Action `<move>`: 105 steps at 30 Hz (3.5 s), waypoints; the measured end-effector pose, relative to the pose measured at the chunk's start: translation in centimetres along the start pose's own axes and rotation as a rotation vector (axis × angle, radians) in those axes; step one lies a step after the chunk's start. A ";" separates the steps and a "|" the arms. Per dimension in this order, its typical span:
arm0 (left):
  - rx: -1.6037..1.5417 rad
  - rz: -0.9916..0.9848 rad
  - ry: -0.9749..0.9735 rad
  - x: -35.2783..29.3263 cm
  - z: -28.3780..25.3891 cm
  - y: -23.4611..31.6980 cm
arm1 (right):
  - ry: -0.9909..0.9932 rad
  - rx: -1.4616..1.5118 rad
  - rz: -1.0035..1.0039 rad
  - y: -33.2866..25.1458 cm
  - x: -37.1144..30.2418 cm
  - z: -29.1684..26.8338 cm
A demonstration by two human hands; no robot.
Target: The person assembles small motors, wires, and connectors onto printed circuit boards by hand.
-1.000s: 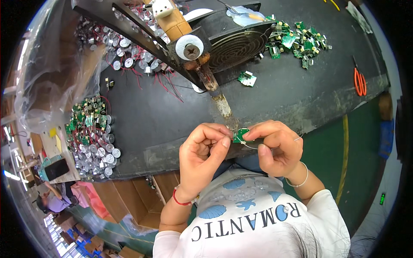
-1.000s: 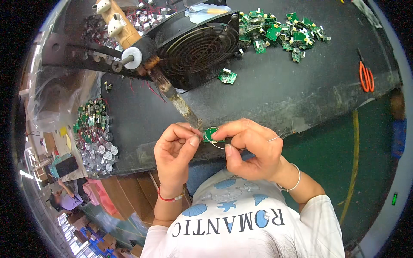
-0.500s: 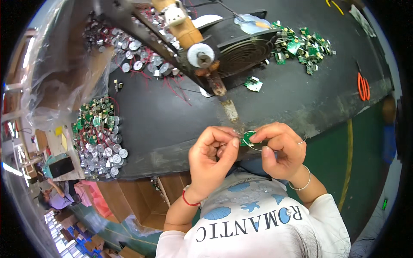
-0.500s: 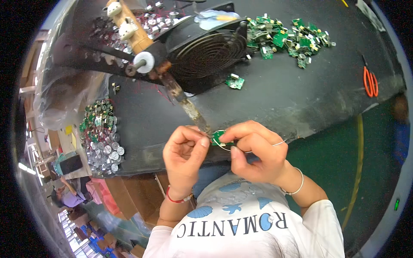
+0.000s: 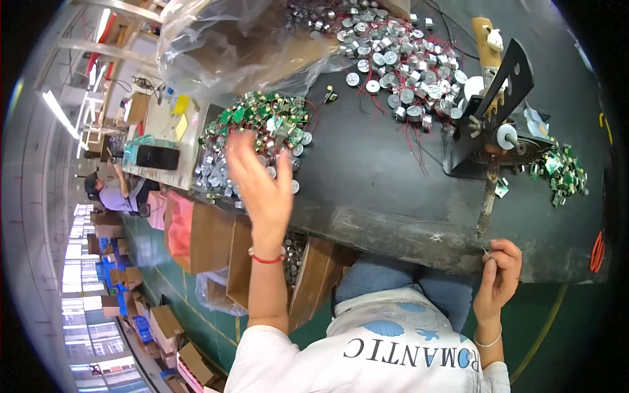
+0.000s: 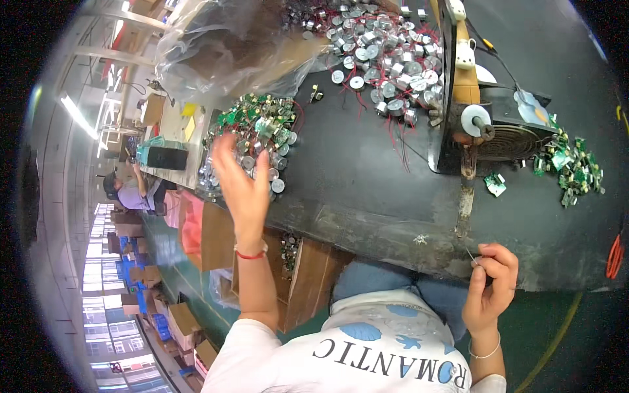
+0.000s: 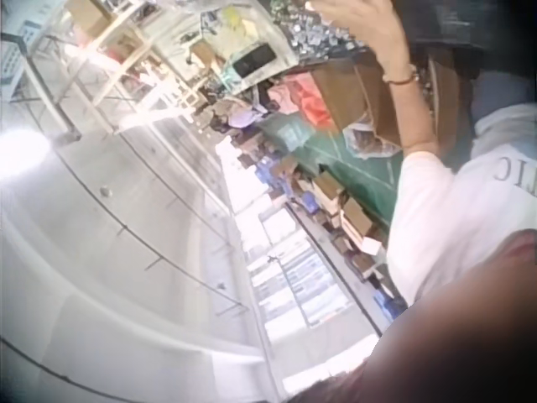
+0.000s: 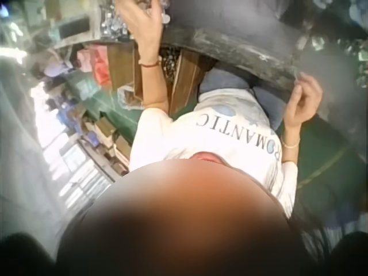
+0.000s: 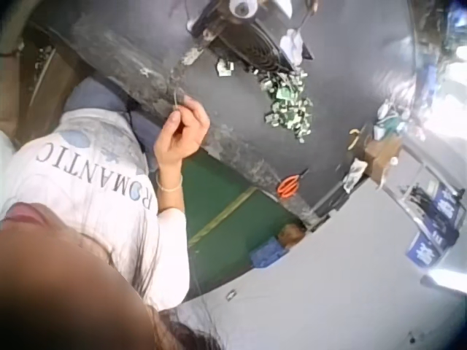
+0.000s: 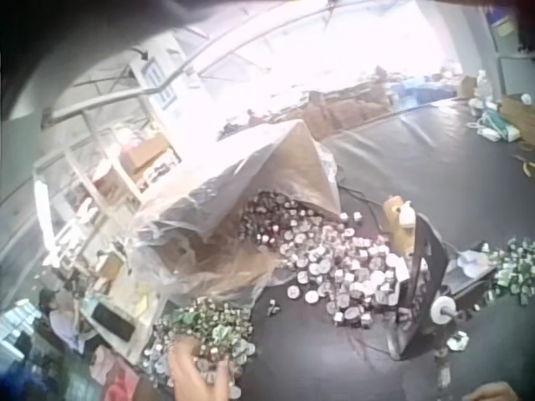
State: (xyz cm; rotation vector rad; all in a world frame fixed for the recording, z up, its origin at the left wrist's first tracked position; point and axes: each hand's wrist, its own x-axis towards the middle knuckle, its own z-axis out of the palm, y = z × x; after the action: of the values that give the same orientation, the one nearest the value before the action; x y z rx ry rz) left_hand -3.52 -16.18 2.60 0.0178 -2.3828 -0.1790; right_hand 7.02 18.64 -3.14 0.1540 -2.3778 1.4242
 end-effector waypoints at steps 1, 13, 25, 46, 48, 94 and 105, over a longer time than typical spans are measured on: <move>0.091 0.017 -0.034 0.6 -0.3 -0.2 | 0.006 -0.006 -0.007 0.2 0.0 0.0; -0.028 0.257 -0.417 6.8 14.0 3.2 | -0.102 0.164 -0.046 -0.5 -0.6 1.0; -1.018 0.012 -0.807 -8.2 -1.6 12.7 | -0.237 0.408 0.044 -1.5 -1.4 1.9; -1.641 -0.673 -1.441 -8.2 -2.3 9.6 | -0.457 0.496 0.154 -1.9 0.8 -0.4; -1.601 -0.470 -1.498 -7.8 -2.0 10.5 | -0.455 0.490 0.162 -2.0 0.9 -0.2; -1.319 -0.495 -1.019 -6.7 -0.3 15.2 | -0.038 0.314 -0.067 -0.4 1.8 0.0; -1.662 -0.477 -1.076 -6.1 1.0 15.7 | -0.034 0.337 -0.137 -0.6 2.7 0.0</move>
State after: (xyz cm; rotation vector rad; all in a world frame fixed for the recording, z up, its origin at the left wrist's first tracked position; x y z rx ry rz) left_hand 0.86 -0.11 -0.18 -0.3632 -2.2371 -2.8133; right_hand 4.71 18.64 -1.67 0.4219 -2.0884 1.7536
